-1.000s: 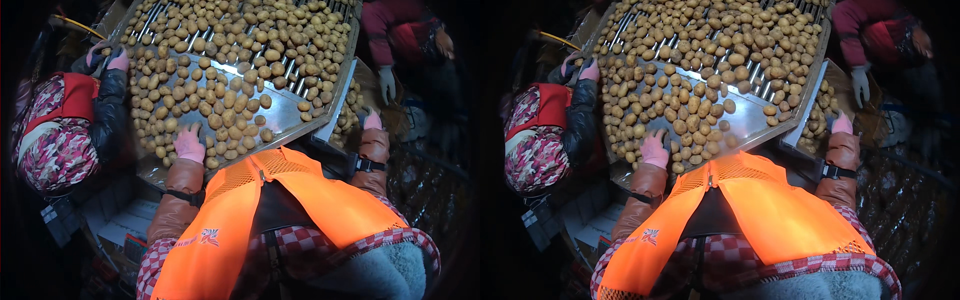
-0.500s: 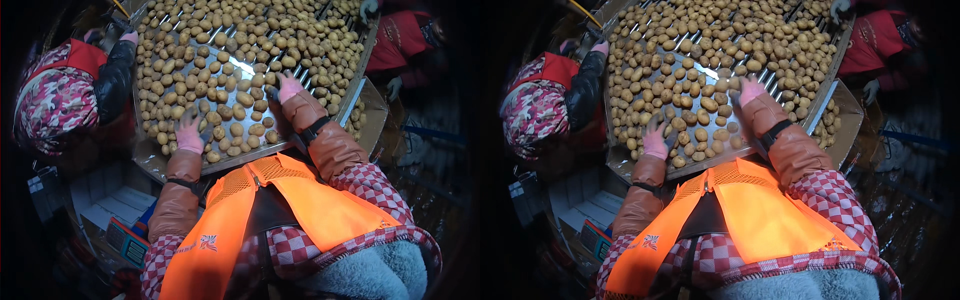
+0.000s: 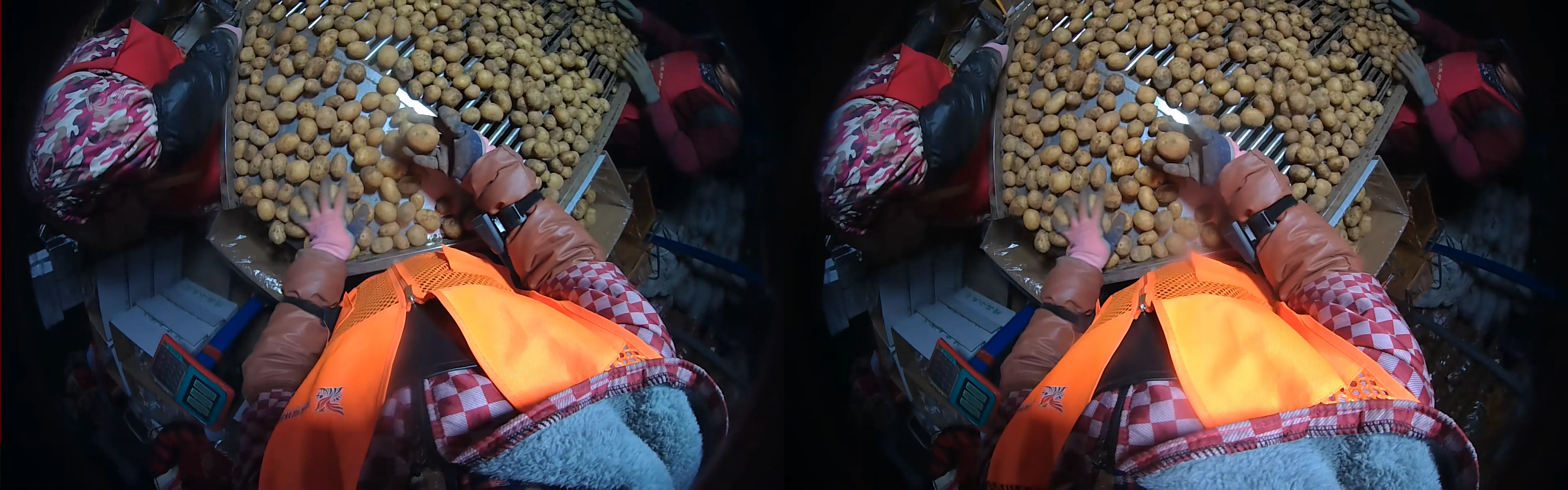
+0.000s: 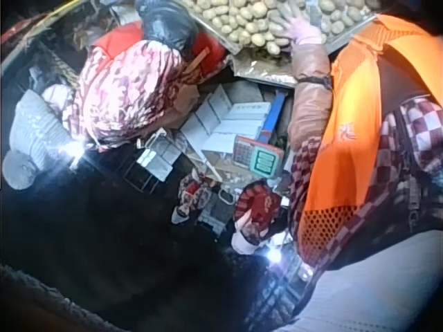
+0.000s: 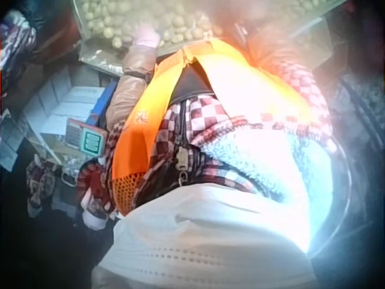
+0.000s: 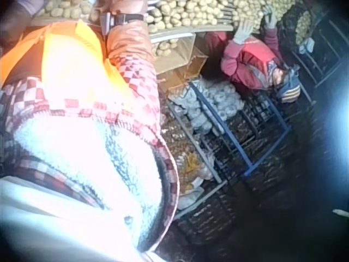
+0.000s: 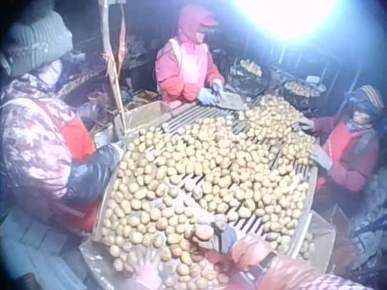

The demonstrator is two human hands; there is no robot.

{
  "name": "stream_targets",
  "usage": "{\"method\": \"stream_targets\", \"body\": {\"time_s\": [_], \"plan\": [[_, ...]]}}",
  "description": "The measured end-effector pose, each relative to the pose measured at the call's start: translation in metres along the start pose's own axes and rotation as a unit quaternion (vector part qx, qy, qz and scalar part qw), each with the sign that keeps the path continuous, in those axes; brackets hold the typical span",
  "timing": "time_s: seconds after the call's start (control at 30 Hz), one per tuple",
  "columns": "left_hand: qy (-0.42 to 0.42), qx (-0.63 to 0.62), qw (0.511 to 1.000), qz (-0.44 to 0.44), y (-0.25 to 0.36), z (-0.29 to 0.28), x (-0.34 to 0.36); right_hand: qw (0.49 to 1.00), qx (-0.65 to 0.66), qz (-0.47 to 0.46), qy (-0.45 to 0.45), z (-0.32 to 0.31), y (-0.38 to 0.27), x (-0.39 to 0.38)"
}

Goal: Sort and pack potatoes from a sorting table into boxes.

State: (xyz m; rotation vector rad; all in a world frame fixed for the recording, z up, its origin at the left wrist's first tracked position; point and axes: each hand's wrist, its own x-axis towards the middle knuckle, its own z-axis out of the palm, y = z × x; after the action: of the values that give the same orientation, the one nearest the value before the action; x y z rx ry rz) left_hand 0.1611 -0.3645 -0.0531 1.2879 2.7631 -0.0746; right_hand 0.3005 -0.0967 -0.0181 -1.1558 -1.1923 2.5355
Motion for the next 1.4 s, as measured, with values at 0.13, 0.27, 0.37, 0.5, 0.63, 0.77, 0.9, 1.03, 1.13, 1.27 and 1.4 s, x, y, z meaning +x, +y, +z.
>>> {"method": "stream_targets", "body": {"time_s": [0.13,0.27,0.37,0.5,0.63,0.77,0.9,1.03,1.13,1.27,1.4], "plan": [[-0.065,-0.024,0.996,0.063,0.02,-0.008,0.01,0.986,-0.153,-0.057,0.03,0.001,-0.025,0.013],[-0.028,-0.086,0.987,0.134,0.018,-0.017,0.009,0.838,-0.452,-0.285,0.11,0.025,-0.084,0.052],[-0.054,-0.089,0.983,0.148,0.012,-0.026,0.004,0.698,-0.576,-0.385,0.181,0.053,-0.112,0.079],[-0.1,-0.055,0.986,0.125,0.006,-0.032,0.001,0.616,-0.751,-0.185,0.151,0.085,-0.12,0.071],[-0.088,-0.083,0.983,0.141,-0.001,-0.024,0.004,0.734,-0.658,-0.095,0.137,0.085,-0.124,0.024],[0.018,-0.128,0.985,0.113,-0.012,-0.015,0.022,0.919,-0.341,-0.197,0.018,0.054,-0.097,-0.018],[0.178,-0.247,0.952,0.033,-0.015,-0.012,0.059,0.952,-0.11,-0.279,-0.06,0.019,-0.071,-0.034],[0.119,-0.119,0.98,0.105,0.011,-0.005,0.079,0.956,-0.063,-0.288,0.013,-0.012,-0.067,-0.09],[0.03,-0.07,0.994,0.076,0.036,0.0,0.079,0.911,-0.046,-0.389,0.132,-0.045,-0.066,-0.16],[0.086,0.019,0.991,0.096,0.04,-0.003,0.076,0.797,0.173,-0.568,0.11,-0.138,-0.079,-0.274],[0.116,0.03,0.988,0.098,0.021,-0.007,0.074,0.302,-0.229,-0.656,0.653,-0.266,-0.098,-0.317]]}}
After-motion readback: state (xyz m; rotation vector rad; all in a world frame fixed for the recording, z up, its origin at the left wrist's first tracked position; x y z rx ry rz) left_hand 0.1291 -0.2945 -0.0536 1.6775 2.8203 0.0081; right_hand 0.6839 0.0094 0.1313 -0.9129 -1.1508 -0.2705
